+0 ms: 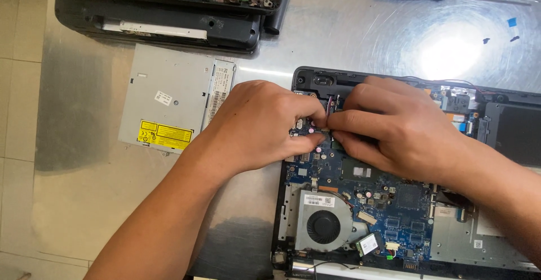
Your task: Disassembling, cleaning, and repairing internal components of a laptop computer using a screwdriver and cleaning cloth.
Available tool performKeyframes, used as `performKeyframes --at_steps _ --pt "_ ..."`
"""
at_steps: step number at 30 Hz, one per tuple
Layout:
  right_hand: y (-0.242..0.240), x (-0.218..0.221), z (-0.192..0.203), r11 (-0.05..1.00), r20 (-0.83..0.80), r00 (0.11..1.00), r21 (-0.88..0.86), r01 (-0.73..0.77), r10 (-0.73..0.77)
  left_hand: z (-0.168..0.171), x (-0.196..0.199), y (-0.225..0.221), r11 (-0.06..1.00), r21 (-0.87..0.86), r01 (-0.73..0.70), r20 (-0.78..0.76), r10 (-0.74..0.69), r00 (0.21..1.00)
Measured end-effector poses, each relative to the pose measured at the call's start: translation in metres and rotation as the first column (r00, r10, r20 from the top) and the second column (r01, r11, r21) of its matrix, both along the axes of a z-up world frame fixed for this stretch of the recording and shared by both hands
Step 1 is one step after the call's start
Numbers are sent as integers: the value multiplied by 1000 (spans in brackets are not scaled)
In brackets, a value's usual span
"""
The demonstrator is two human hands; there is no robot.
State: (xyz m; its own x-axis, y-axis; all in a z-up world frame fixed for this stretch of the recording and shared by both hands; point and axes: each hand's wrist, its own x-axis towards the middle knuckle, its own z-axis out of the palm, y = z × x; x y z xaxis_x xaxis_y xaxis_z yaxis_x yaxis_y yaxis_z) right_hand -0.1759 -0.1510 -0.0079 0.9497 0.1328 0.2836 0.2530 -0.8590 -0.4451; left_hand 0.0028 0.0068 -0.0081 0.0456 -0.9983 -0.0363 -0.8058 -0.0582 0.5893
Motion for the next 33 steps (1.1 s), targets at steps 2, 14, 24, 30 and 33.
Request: performKeyframes --at_steps 2,14,24,30,33 --pt "0 0 -2 1000 13 1000 -18 -8 8 -2 0 1 999 -33 11 24 -10 1000" --pt "1 -9 -6 994 135 990 -102 46 -32 -13 6 1 944 -305 129 44 -121 992" --pt "-4 -11 -6 986 71 987 -79 149 -144 -5 10 2 919 -394 19 95 20 995" --pt "-2 -8 -2 985 81 994 -148 85 -73 -3 10 1 955 -273 -113 37 128 991" --pt "-2 -8 0 976 65 995 -203 83 -71 -2 9 -1 977 -171 -129 33 137 990"
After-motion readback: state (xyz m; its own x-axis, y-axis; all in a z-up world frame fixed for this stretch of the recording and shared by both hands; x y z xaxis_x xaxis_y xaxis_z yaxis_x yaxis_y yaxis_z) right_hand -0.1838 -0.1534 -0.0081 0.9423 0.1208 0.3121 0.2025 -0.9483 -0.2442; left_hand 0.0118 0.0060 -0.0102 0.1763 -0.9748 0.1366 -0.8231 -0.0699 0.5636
